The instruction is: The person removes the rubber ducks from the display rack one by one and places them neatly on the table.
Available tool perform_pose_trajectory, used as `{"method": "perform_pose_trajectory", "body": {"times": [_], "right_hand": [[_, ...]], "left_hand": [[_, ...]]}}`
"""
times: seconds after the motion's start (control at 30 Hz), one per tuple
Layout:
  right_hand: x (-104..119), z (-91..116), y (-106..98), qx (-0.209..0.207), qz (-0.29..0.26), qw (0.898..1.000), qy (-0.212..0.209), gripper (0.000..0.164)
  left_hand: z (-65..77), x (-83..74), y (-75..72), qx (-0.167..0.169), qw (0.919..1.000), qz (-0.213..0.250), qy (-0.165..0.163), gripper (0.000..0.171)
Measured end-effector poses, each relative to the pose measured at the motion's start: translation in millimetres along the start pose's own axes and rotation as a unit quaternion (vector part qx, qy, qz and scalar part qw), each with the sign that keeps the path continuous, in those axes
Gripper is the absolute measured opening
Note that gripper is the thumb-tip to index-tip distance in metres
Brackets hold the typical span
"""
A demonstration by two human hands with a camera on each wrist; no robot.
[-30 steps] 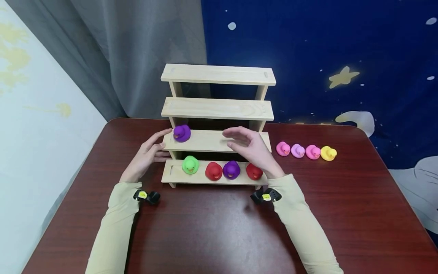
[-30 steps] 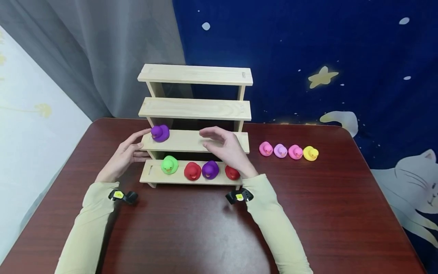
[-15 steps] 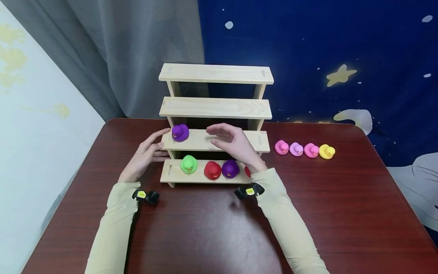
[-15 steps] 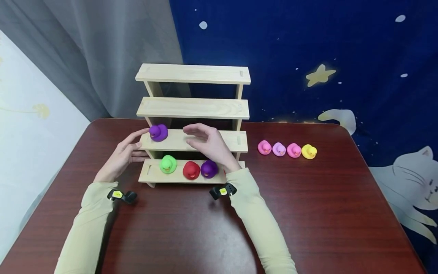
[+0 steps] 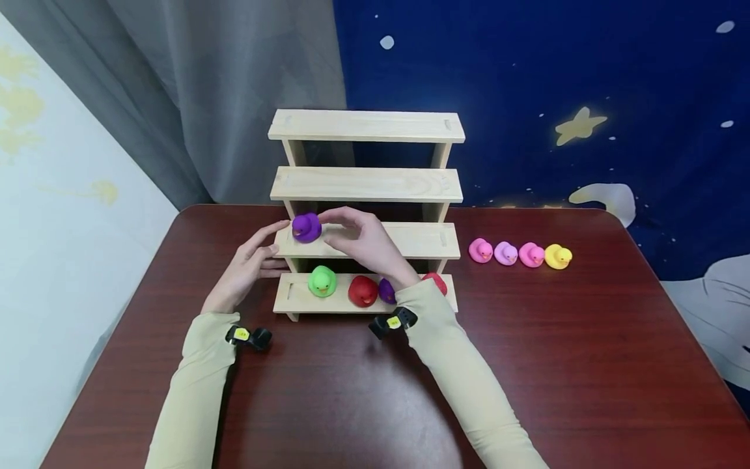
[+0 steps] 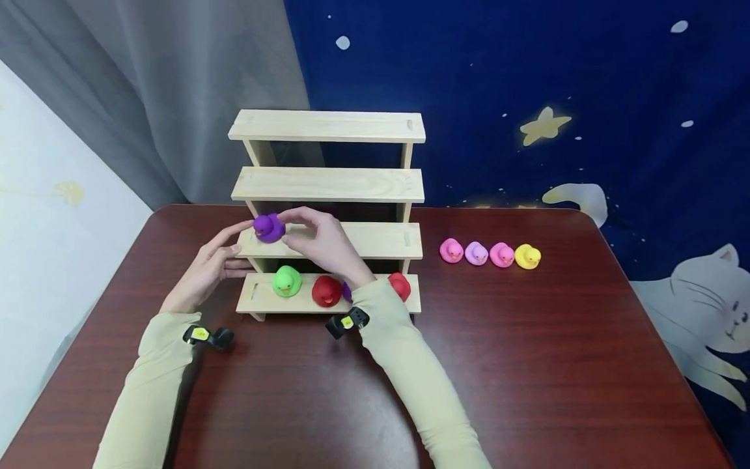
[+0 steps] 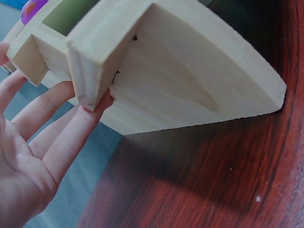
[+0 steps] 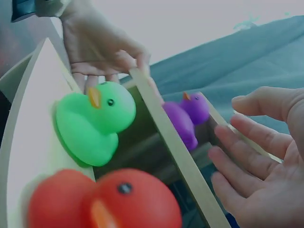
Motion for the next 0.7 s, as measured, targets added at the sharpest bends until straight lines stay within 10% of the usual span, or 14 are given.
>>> {"method": "perform_pose_trajectory", "body": {"times": [0.7], "right_hand": [[-6,-21,29,0.012,0.122,0.992,0.030,0.041]], "left_hand": [[0.2,0.3,0.8,0.006,0.9999,0.013,0.006,0.044]]}}
Point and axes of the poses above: each hand's wrist, its own z-axis away from the middle knuckle, its own y-axis out of the palm, x = y × z, the point moved 10 cm from there along -z, towards the middle knuckle, and after that the axes turned 7 degrees about -y, right-handed, at the moved point
